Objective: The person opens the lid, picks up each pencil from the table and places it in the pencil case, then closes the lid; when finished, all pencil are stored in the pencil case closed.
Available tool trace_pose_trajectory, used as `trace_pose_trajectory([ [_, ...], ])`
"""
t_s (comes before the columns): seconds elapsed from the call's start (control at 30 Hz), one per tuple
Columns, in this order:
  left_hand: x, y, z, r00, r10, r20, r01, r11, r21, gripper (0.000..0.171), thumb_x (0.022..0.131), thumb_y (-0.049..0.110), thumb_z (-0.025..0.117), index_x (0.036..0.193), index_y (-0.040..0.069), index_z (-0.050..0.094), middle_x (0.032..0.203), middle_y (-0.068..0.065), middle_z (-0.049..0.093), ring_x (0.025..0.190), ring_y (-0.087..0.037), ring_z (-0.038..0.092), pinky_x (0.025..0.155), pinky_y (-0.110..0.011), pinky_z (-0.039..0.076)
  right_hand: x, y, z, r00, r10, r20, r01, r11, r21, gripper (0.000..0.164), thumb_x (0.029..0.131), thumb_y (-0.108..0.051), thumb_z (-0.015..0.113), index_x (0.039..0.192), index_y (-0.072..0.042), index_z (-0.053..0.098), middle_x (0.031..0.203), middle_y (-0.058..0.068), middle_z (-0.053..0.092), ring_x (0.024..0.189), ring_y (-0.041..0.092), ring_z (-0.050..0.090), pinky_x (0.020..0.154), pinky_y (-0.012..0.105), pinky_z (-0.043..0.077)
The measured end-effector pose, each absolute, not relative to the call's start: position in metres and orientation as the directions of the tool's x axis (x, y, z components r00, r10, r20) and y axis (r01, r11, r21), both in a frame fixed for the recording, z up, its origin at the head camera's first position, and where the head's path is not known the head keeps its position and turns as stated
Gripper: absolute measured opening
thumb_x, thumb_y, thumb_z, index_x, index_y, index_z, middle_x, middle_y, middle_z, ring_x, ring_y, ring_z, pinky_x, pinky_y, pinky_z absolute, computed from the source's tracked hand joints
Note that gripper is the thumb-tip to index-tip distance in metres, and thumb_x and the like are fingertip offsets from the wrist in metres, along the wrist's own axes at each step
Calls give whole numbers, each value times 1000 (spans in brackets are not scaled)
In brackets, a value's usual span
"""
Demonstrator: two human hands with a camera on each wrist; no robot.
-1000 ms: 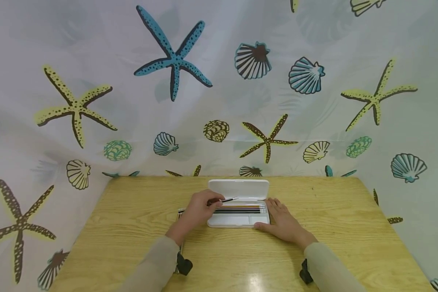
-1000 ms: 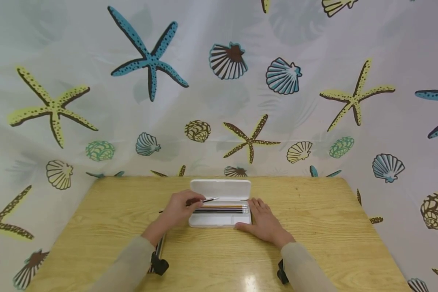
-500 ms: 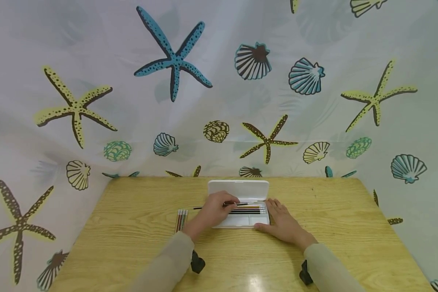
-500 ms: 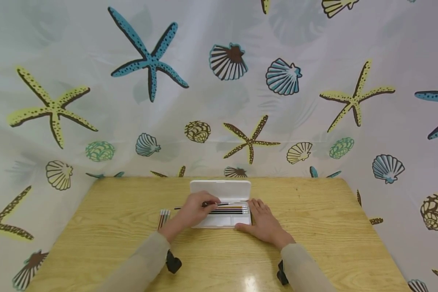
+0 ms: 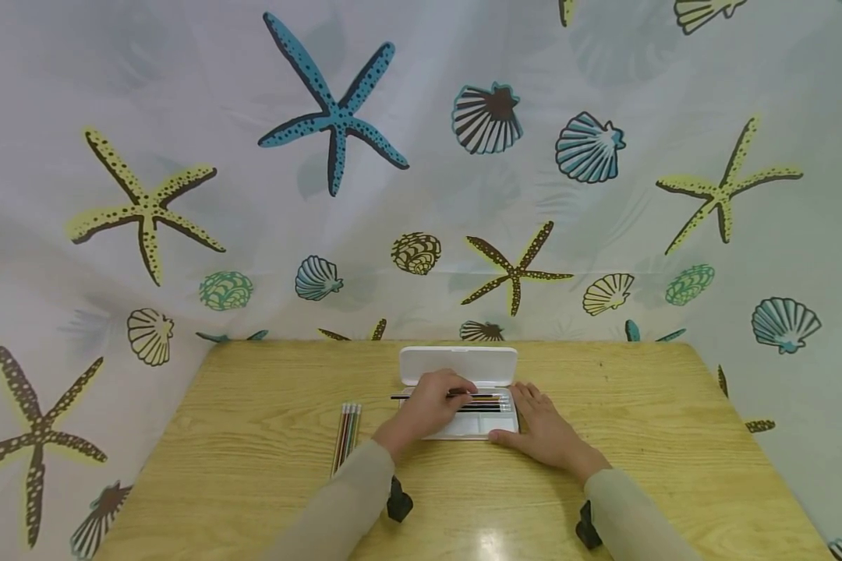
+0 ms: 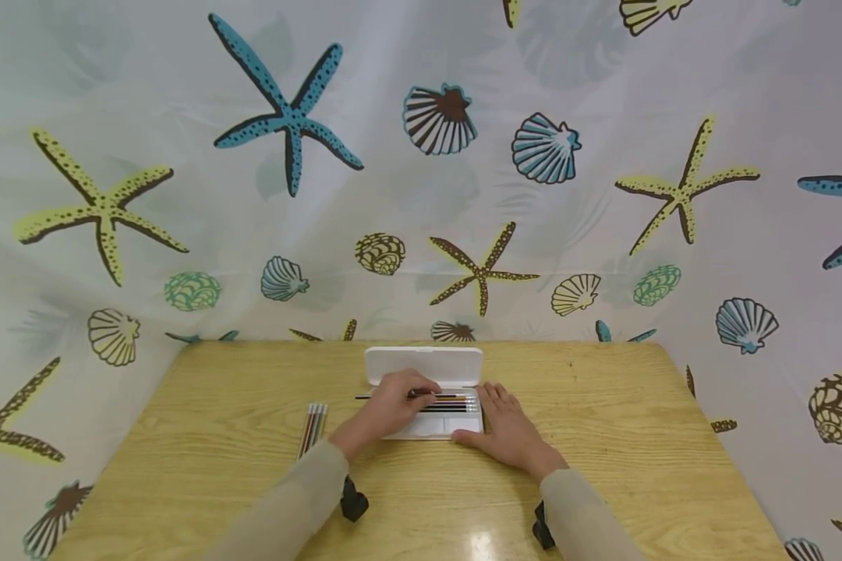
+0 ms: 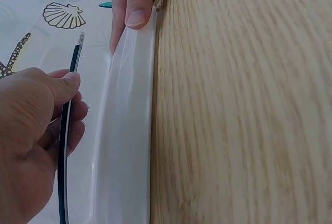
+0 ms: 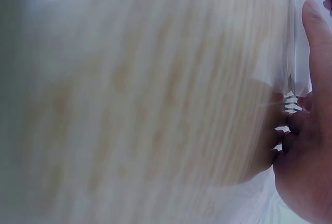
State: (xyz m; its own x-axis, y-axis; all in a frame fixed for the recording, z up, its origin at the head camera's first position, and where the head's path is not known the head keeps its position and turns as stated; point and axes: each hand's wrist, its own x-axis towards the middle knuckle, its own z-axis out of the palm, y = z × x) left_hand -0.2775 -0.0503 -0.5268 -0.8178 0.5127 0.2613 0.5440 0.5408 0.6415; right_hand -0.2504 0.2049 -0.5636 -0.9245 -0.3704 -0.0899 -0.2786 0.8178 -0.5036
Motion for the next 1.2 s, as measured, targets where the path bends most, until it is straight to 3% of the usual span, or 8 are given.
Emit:
trace_pose_trajectory([
  [0.43, -283, -38, -542, -815, 505, 284, 559, 555, 616, 13, 99, 6, 73, 109, 5, 81, 103, -9, 76, 98, -22, 71, 88, -37, 58, -250, 206, -564, -927, -360, -100, -265, 822, -505, 113, 93, -74, 63, 168, -4, 17, 175, 21, 19, 164, 41, 11, 131, 60, 13],
  [0.8, -285, -31, -549, -844, 493, 211, 506, 606, 614, 14, 100, 10, 72, 111, 9, 81, 105, -5, 75, 101, -19, 70, 91, -35, 58, -251, 205, -566, -927, -364, -91, -272, 820, -504, 112, 93, -74, 62, 169, -5, 17, 175, 20, 19, 164, 41, 11, 131, 60, 14],
  [1.2, -284, -27, -551, -837, 500, 221, 521, 605, 602, 13, 99, 9, 74, 109, 8, 81, 98, -4, 74, 90, -13, 68, 80, -26, 57, -252, 205, -565, -926, -363, -101, -270, 826, -496, 112, 94, -73, 62, 168, -4, 15, 175, 20, 17, 164, 39, 9, 132, 58, 12],
])
